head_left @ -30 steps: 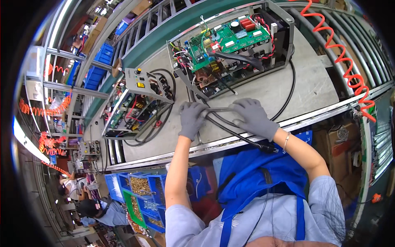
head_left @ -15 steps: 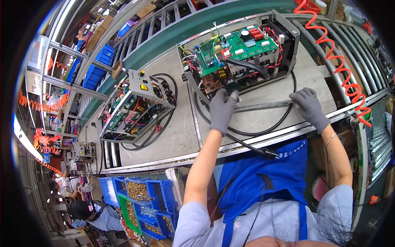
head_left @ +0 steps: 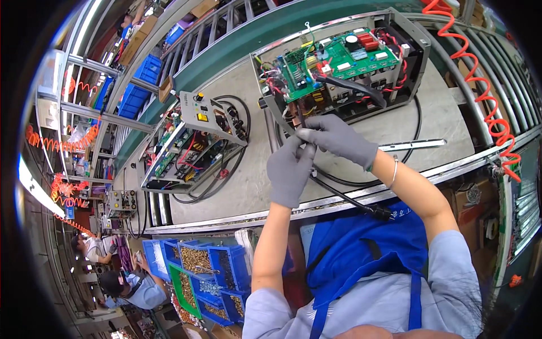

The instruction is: The person assembles an electronic device on a factory workbench, connecting wires to a circuit board and securing components. They use a pneumatic screwdriver to fasten a metal bracket and organize cables within the device's housing.

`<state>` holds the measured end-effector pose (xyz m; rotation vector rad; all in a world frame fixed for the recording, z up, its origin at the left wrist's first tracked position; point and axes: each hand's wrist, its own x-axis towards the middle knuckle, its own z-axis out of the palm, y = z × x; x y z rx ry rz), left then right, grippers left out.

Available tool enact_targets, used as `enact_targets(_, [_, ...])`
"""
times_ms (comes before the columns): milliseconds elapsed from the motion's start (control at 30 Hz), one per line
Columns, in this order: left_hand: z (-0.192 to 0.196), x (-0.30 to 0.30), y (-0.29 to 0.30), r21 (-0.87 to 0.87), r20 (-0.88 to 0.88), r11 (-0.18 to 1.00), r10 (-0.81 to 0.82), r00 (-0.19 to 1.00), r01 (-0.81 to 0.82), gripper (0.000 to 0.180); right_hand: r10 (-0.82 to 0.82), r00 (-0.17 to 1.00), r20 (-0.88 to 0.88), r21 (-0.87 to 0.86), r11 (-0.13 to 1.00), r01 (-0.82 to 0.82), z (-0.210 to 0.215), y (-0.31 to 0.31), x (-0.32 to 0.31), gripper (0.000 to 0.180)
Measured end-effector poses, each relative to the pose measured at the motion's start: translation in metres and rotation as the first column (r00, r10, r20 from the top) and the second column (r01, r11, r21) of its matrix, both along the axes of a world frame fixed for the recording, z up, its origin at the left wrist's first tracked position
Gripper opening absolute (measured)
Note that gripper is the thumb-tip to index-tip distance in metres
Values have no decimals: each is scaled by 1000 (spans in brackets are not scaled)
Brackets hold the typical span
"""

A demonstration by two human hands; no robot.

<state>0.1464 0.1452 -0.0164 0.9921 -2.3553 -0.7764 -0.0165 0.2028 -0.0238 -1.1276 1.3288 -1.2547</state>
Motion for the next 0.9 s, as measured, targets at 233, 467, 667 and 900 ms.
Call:
enact_targets(233, [-16,23,-62,377,-486,926,198,851,0,31,40,993,109,148,987,-56,6,19,-12,23])
enact_targets(467, [-48,0,-98,588,-462,791,156,873,169,34,-199,925,323,-201,941,273,4,15,2,29])
enact_targets(667, [-53,0,-112,567,-453,781,31,891,261,38,-256,933,253,-447,824,347,-44,-27,40,31])
enact_targets(900, [-47,7,-108,621,-494,725,68,867,297,39,-728,616,-301,-727,593,346,-30,-31,46,22])
